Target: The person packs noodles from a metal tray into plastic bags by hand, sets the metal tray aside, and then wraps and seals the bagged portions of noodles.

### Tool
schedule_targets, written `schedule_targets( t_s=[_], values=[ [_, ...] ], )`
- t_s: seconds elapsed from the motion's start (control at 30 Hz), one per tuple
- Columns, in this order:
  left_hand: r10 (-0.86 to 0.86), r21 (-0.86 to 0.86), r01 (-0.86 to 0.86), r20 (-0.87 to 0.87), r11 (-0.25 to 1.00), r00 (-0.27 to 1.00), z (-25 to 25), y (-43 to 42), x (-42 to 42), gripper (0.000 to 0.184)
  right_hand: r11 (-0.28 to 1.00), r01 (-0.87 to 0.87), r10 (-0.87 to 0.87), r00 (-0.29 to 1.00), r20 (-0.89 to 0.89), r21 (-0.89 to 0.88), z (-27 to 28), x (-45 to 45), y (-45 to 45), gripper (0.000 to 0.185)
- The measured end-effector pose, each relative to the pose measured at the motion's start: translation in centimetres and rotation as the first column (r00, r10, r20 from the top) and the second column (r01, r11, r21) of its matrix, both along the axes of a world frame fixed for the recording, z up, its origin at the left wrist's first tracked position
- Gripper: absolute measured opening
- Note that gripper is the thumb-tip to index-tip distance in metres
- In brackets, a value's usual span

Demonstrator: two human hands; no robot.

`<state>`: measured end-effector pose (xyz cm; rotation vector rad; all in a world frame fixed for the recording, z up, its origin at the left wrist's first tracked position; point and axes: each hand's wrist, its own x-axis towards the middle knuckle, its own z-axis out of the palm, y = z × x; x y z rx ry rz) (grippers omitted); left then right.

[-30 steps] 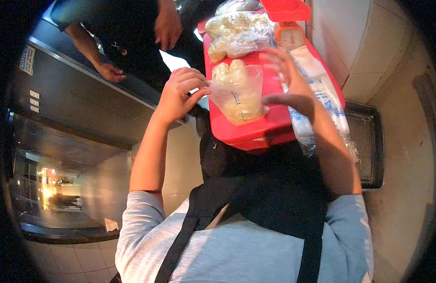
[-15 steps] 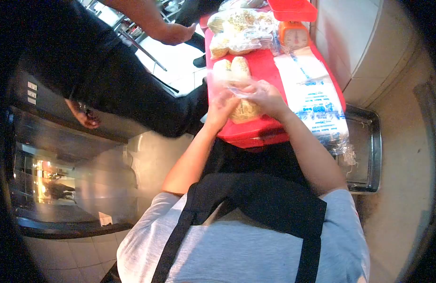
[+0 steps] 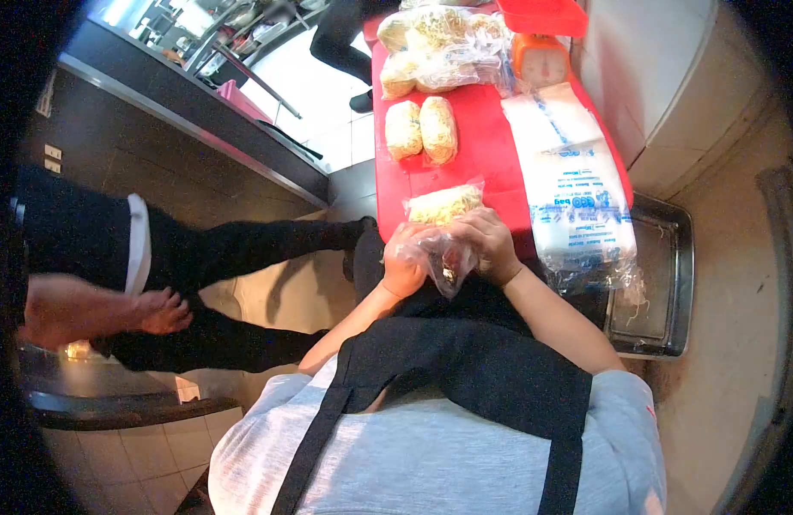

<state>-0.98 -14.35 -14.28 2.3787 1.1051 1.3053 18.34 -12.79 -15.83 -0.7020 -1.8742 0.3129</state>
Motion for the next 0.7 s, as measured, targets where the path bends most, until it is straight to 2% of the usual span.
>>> schedule_targets(
  t_s=[0.07, 0.1, 0.2, 0.27, 0.33, 0.37, 0.47, 0.5, 0.57, 0.6, 0.63, 0.67, 0.7],
  values=[
    [0.019, -0.011, -0.019, -0.038, 1.0, 0.999, 0.0, 0.1, 0.1, 0.016, 0.991, 0.038, -0.052, 0.992, -0.111, -0.128, 0.0, -1.2, -0.5, 0.014],
    [0.066, -0.03, -0.065, 0.034, 0.997, 0.997, 0.3, 0.3, 0.9, 0.013, 0.991, 0.12, -0.127, 0.982, -0.138, -0.061, 0.3, -1.9, -0.2, 0.013],
    [0.201, -0.058, -0.196, 0.085, 0.979, 0.976, -0.1, 0.8, 1.6, 0.012, 0.941, 0.163, -0.23, 0.951, -0.206, -0.298, -0.1, -2.6, 0.8, 0.012],
    [0.244, -0.205, -0.22, 0.103, 0.954, 0.964, 0.4, 1.2, 1.7, 0.012, 0.829, -0.011, -0.175, 0.945, -0.277, -0.559, 0.3, -2.0, 2.5, 0.01],
    [0.265, -0.352, -0.207, 0.127, 0.913, 0.956, 0.8, 1.6, 1.6, 0.014, 0.583, -0.237, -0.152, 0.908, -0.391, -0.777, 1.6, -1.1, 4.4, 0.011],
    [0.278, -0.409, -0.195, 0.156, 0.892, 0.948, 1.0, 1.8, 1.5, 0.016, 0.597, -0.236, -0.182, 0.891, -0.415, -0.767, 0.8, -0.9, 5.0, 0.014],
    [0.301, -0.549, -0.129, 0.236, 0.826, 0.924, 0.8, 2.1, 1.4, 0.019, 0.79, -0.008, -0.286, 0.88, -0.379, -0.613, 1.3, -0.7, 5.2, 0.016],
    [0.292, -0.578, -0.096, 0.255, 0.81, 0.922, 0.1, 2.4, 1.1, 0.02, 0.799, 0.023, -0.227, 0.937, -0.266, -0.601, 1.9, 0.5, 5.1, 0.027],
    [0.296, -0.662, 0.011, 0.35, 0.749, 0.889, -0.8, 3.1, 0.6, 0.021, 0.825, -0.059, -0.048, 0.984, -0.172, -0.562, 2.7, 1.3, 4.7, 0.043],
    [0.256, -0.65, 0.041, 0.354, 0.759, 0.9, -1.0, 3.4, 0.3, 0.022, 0.835, -0.1, 0.04, 0.992, -0.121, -0.541, 3.0, 1.1, 4.3, 0.051],
    [0.267, -0.681, 0.058, 0.362, 0.73, 0.893, -1.1, 3.6, 0.2, 0.022, 0.568, -0.401, 0.11, 0.902, -0.417, -0.719, 3.2, 0.2, 3.4, 0.072],
    [0.279, -0.71, 0.076, 0.371, 0.7, 0.886, -1.2, 3.9, 0.2, 0.023, 0.752, -0.2, 0.14, 0.98, -0.145, -0.628, 2.2, -0.1, 3.7, 0.071],
    [0.285, -0.694, 0.068, 0.381, 0.717, 0.88, 0.2, 3.5, 0.6, 0.023, 0.719, -0.206, 0.138, 0.978, -0.154, -0.663, 2.3, -0.5, 3.7, 0.065]
  ],
)
